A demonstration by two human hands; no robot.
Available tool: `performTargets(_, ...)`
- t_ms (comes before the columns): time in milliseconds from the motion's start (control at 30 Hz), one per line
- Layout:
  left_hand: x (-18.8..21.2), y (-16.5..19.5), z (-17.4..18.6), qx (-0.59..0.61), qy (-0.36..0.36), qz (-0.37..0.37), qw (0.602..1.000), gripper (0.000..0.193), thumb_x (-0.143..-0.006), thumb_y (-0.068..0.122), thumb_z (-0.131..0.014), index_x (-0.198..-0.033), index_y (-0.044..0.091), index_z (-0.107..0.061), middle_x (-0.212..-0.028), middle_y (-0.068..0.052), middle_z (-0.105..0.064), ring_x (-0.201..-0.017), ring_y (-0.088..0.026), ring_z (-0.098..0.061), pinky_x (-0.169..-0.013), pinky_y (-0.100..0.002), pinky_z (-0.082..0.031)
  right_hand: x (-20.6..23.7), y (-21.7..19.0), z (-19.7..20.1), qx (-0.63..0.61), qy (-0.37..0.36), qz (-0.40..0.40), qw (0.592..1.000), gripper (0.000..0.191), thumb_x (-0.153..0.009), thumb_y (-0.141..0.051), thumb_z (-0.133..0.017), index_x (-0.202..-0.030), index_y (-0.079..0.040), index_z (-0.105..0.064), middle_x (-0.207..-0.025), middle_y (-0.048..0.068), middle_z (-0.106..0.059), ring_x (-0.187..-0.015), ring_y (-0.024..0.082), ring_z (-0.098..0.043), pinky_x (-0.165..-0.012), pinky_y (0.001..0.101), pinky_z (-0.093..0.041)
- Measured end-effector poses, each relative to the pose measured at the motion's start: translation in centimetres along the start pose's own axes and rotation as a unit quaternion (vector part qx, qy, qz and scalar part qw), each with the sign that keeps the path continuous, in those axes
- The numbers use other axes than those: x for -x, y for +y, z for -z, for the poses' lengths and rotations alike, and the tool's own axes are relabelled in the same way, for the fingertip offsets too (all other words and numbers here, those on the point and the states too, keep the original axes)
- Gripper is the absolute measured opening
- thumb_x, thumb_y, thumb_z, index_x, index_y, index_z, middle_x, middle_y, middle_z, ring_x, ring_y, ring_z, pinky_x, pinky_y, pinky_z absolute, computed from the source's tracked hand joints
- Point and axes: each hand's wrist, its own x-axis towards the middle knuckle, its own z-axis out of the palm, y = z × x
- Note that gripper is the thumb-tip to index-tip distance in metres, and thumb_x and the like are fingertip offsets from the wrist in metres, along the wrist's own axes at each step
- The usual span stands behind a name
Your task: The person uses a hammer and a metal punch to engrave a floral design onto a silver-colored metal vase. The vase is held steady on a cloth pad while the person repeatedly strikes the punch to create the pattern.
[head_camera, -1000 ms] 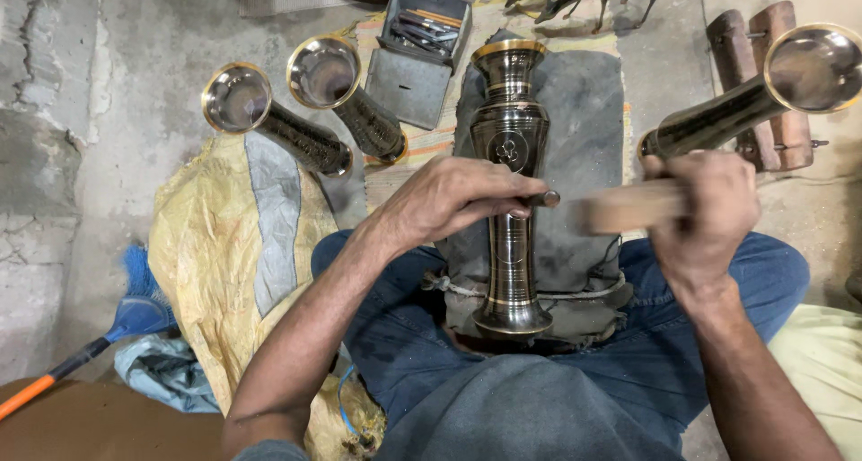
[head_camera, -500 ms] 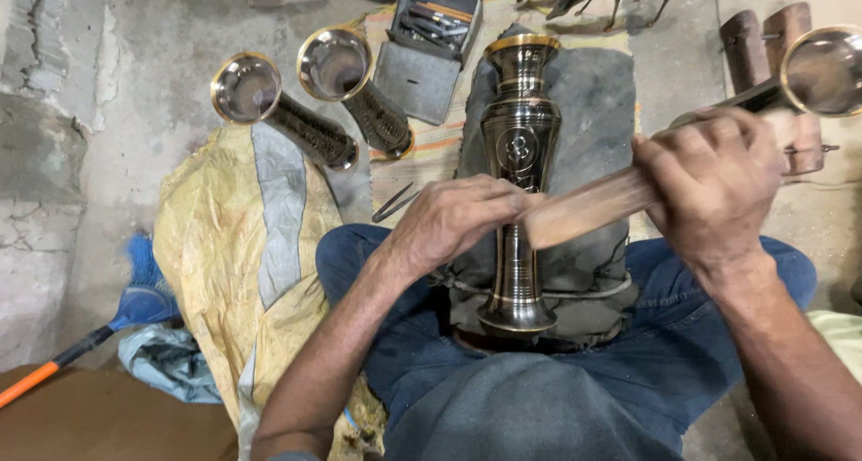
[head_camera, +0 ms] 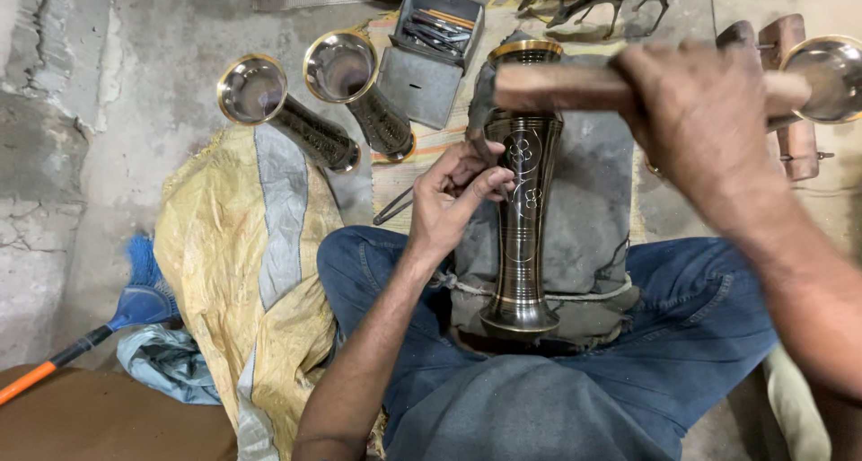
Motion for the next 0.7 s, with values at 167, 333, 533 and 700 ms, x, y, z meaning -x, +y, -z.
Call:
performTargets(167,-0.1,0.0,0.3,-0.034,-0.027,-0.001,0.999,0.031,-0.102,0.007,-0.069,-0.132,-0.001,-0.064,-0.113,-0.01,-0.077,-0.101,-0.016,-0.075,-0.084,-0.029,-0.062,-2.3,0.0,4.2,-0.191,-0.065,0.001,0.979,0.032,-0.096,-0.024,-0.078,-0.117,-0.006,-0.062,-0.088,0.017,-0.07,-0.084,0.036,-0.071,-0.072,0.0478,-0.055)
performTargets(333,-0.1,0.2,0.3,-0.057,-0.039,-0.027,0.997,0.032,-0.103,0.009,-0.07,-0.133,-0.001,-0.066,-0.119,-0.011,-0.076,-0.105,-0.014,-0.073,-0.087,-0.029,-0.061,-3.7,-0.9,4.6,-0.103,-0.011,0.162,0.981,0.034,-0.081,-0.017,-0.077,-0.111,-0.007,-0.063,-0.093,0.014,-0.073,-0.085,0.037,-0.072,-0.074,0.0501,-0.056)
performTargets(533,0.6,0.3,-0.4,-0.058,-0.002,-0.005,0.998,0.033,-0.103,0.011,-0.07,-0.133,-0.003,-0.067,-0.11,-0.011,-0.078,-0.098,-0.014,-0.074,-0.086,-0.029,-0.061,-5.6,-0.7,2.8,-0.102,-0.088,0.136,0.981,0.026,-0.092,-0.019,-0.075,-0.115,-0.009,-0.065,-0.089,0.014,-0.073,-0.081,0.035,-0.072,-0.072,0.049,-0.058)
performTargets(700,1.2,-0.6,-1.5,-0.009,0.089,0.004,0.996,0.038,-0.1,0.014,-0.071,-0.132,-0.003,-0.062,-0.103,-0.011,-0.077,-0.093,-0.015,-0.075,-0.081,-0.029,-0.064,-8.0,-1.3,1.7,-0.1,-0.098,0.17,0.975,0.043,-0.082,-0.025,-0.08,-0.119,-0.008,-0.067,-0.082,0.015,-0.073,-0.082,0.035,-0.073,-0.071,0.048,-0.059)
